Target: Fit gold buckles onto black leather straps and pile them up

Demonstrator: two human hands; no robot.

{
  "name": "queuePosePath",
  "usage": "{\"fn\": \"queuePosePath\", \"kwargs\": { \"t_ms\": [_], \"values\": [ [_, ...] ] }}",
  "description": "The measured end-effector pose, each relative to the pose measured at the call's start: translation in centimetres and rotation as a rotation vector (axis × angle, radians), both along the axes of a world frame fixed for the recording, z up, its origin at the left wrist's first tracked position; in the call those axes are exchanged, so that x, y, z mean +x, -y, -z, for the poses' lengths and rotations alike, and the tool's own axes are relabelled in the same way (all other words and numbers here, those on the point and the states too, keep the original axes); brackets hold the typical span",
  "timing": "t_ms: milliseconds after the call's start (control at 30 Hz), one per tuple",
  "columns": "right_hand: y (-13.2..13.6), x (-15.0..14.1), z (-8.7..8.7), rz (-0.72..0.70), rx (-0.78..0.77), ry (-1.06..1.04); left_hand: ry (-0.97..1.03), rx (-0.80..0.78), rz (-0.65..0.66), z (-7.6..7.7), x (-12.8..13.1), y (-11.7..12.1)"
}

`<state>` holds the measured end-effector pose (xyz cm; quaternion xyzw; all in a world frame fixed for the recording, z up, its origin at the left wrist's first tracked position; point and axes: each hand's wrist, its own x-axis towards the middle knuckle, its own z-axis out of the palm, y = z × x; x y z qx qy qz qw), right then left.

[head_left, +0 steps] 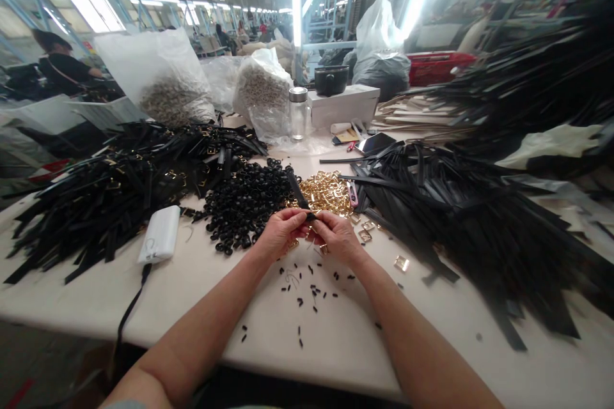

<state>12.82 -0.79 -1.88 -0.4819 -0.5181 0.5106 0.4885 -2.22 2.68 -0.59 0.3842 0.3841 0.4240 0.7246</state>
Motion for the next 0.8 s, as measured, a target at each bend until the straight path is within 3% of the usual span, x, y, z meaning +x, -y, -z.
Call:
{"fn": "queuePosePath", "kwargs": {
  "t_ms": [133,200,400,567,700,800],
  "values": [
    [-0.1,0.0,0.1,-0.012,0.0,-0.022,-0.136,0.239,-0.15,0.1,0.1,0.0],
    [0.0,0.1,0.1,-0.011,0.013,0.021,-0.211,0.314,-0.159,0.2,0.1,0.0],
    [0.0,0.4,0.4,0.025,0.074,0.245,-0.299,0.299,-0.052,0.7,-0.1,-0.1],
    [-0.2,0.5,0.6,-0.031,0.063,0.212,-0.347,0.345,-0.016,1.0,-0.1,-0.2],
    [0.0,0.6,-0.1,-0.049,0.102,0.293,-0.408,0.393,-0.015,1.3,-0.2,-0.2],
    [0.2,0.4,-0.6,-0.059,0.089,0.237,-0.422,0.412,-0.013,1.5,-0.3,-0.3]
  ]
}}
